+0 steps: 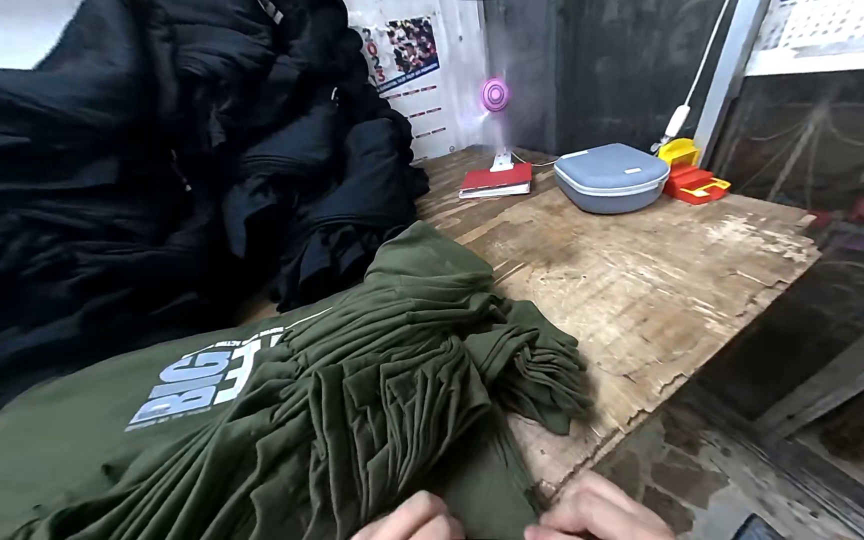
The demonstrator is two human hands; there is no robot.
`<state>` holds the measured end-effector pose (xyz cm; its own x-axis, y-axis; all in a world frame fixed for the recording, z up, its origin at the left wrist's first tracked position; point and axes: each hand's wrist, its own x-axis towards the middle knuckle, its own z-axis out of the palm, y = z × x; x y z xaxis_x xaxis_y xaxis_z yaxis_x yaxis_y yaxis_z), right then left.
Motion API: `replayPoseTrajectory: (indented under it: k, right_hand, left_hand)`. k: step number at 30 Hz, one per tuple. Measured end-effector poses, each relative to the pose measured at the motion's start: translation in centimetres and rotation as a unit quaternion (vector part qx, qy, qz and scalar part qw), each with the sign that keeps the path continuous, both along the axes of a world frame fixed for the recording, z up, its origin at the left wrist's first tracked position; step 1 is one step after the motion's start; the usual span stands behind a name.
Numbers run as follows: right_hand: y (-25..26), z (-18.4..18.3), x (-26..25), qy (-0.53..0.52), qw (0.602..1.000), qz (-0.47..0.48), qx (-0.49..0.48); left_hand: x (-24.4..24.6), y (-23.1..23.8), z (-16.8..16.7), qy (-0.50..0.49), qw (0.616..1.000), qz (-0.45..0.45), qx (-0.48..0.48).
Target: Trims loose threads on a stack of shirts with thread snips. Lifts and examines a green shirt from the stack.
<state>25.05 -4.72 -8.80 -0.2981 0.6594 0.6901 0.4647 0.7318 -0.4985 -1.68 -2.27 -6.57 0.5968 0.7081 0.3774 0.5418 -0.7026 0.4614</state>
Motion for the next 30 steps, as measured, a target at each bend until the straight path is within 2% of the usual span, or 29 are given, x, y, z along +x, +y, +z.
replayPoseTrajectory:
  k: [2,4,6,7,9,11,13,16,19,24,28,30]
  right_hand:
    - [-0.1,-0.3,1.9,-0.028,0.997,0.044,-0.055]
    - [-0.5,-0.1,3.1,-0.095,0.986,0.039,-0.132]
    - [-0.7,0.5,3.6,-0.139,0.976,0.012,-0.165]
    - [-0.9,0.8,3.3,-0.122,0.980,-0.011,-0.157]
    - [-1.3,1.3,2.0,-0.005,0.989,-0.059,-0.135]
    - [-1.5,1.4,-0.3,0.099,0.980,-0.112,-0.132]
    - [-1.6,1.1,-2.0,0.110,0.968,-0.140,-0.179]
    - [-1.5,0.0,-2.7,0.155,0.954,-0.123,-0.225]
    - [-1.5,-0.4,-2.4,0.202,0.949,-0.136,-0.198]
    - [-0.9,0.1,-2.8,0.218,0.959,-0.138,-0.118]
    - [-0.6,0.5,-1.4,0.127,0.987,-0.076,-0.070]
    - [-0.6,0.6,-0.9,0.053,0.993,-0.096,-0.033]
  left_hand:
    - [-0.5,-0.1,-0.5,0.004,1.000,-0.023,-0.003]
    - [0.0,0.0,-0.4,0.004,0.999,-0.014,-0.030]
    - [0.7,0.0,0.0,-0.016,0.999,0.027,-0.041]
    - [1.2,-0.1,0.1,-0.031,0.997,0.062,-0.037]
    - [2.3,-0.4,0.4,-0.057,0.989,0.134,-0.032]
    - [3.0,-0.6,0.8,-0.071,0.982,0.171,-0.050]
    - [3.3,-0.8,1.1,-0.075,0.980,0.171,-0.070]
    - [3.2,-0.8,1.1,-0.068,0.987,0.136,-0.050]
    - [3.0,-0.9,1.3,-0.051,0.992,0.119,0.003]
    - [4.8,-0.6,2.3,0.019,0.990,0.105,0.095]
    - [5.1,-0.4,2.4,0.006,0.985,0.124,0.118]
    - [4.1,-0.7,2.2,-0.009,0.987,0.136,0.086]
